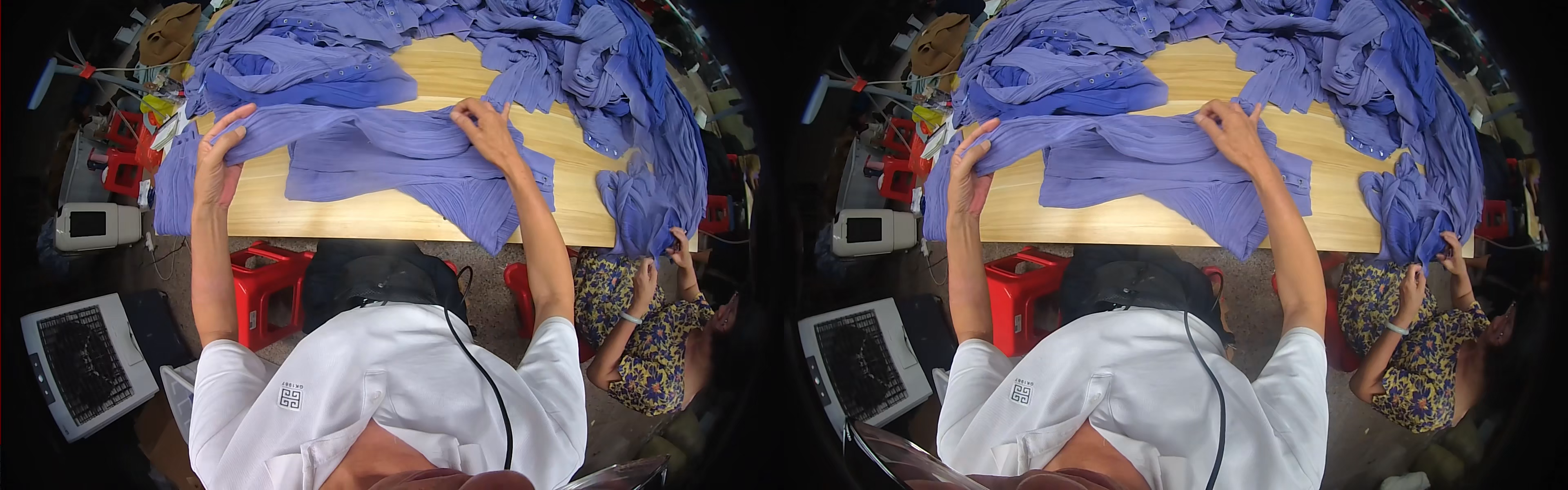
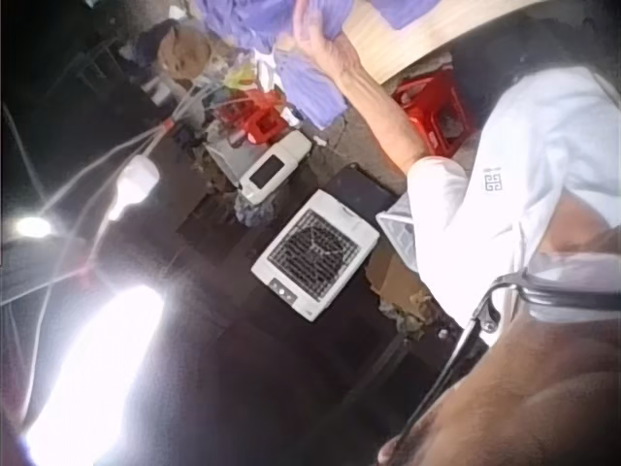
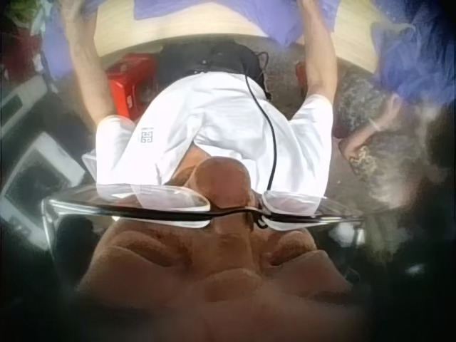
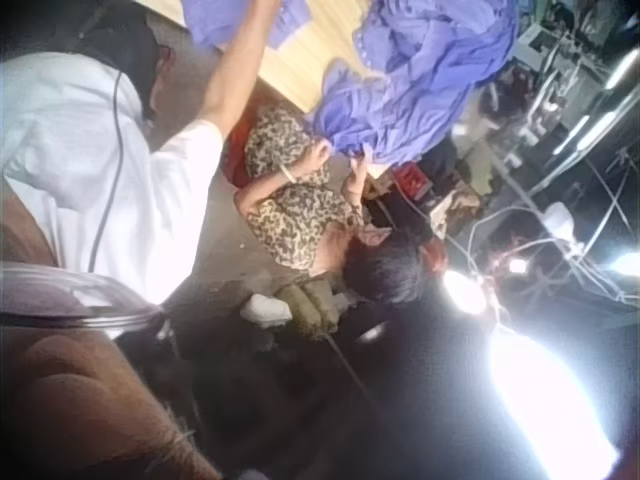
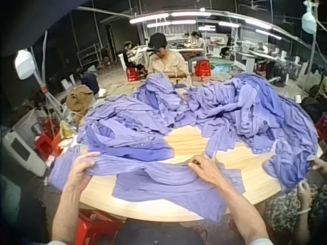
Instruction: Folding and stacking eyelet-embellished purple garments in a textile workshop.
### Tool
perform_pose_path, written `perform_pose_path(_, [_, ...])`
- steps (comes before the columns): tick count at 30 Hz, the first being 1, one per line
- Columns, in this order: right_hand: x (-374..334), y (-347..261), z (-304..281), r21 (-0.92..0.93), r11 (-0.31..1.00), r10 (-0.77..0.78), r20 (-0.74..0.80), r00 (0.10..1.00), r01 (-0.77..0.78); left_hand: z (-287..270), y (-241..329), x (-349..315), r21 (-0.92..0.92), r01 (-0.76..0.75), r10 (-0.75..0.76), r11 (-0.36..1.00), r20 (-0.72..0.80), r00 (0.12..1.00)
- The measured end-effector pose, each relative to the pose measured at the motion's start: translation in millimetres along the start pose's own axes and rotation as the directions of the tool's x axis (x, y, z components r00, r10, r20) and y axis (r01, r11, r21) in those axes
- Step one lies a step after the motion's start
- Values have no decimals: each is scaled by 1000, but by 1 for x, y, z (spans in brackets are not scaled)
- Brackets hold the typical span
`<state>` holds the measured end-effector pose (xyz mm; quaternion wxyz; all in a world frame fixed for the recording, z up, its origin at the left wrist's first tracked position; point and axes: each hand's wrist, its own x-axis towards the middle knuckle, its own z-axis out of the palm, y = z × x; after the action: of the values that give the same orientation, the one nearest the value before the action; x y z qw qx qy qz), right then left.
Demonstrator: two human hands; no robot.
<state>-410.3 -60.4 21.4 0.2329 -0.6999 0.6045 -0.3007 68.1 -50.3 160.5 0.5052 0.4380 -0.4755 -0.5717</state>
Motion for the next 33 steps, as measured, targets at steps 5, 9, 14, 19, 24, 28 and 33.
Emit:
perform_pose_path(5, [1,-33,25,-327,907,-273,30,962,267,-3,6,0,-145,12,-2,989,72,997])
perform_pose_path(9, [9,-52,31,-276,907,-315,60,947,319,12,32,2,-136,-123,141,983,130,981])
perform_pose_path(14, [17,-41,24,-227,953,-160,190,969,202,34,58,2,-157,-175,209,972,238,948])
perform_pose_path(19, [19,9,12,21,973,-230,46,972,229,41,54,1,-34,-229,230,973,237,944])
perform_pose_path(24, [11,18,-32,21,997,-66,-89,994,68,21,3,15,362,-157,39,919,313,949])
perform_pose_path(28, [9,17,-30,-252,949,-215,-86,973,188,-30,-103,46,521,-11,-90,853,169,981])
perform_pose_path(33, [4,21,-26,-348,910,-286,-128,950,227,-33,-140,48,543,-9,28,840,-27,999])
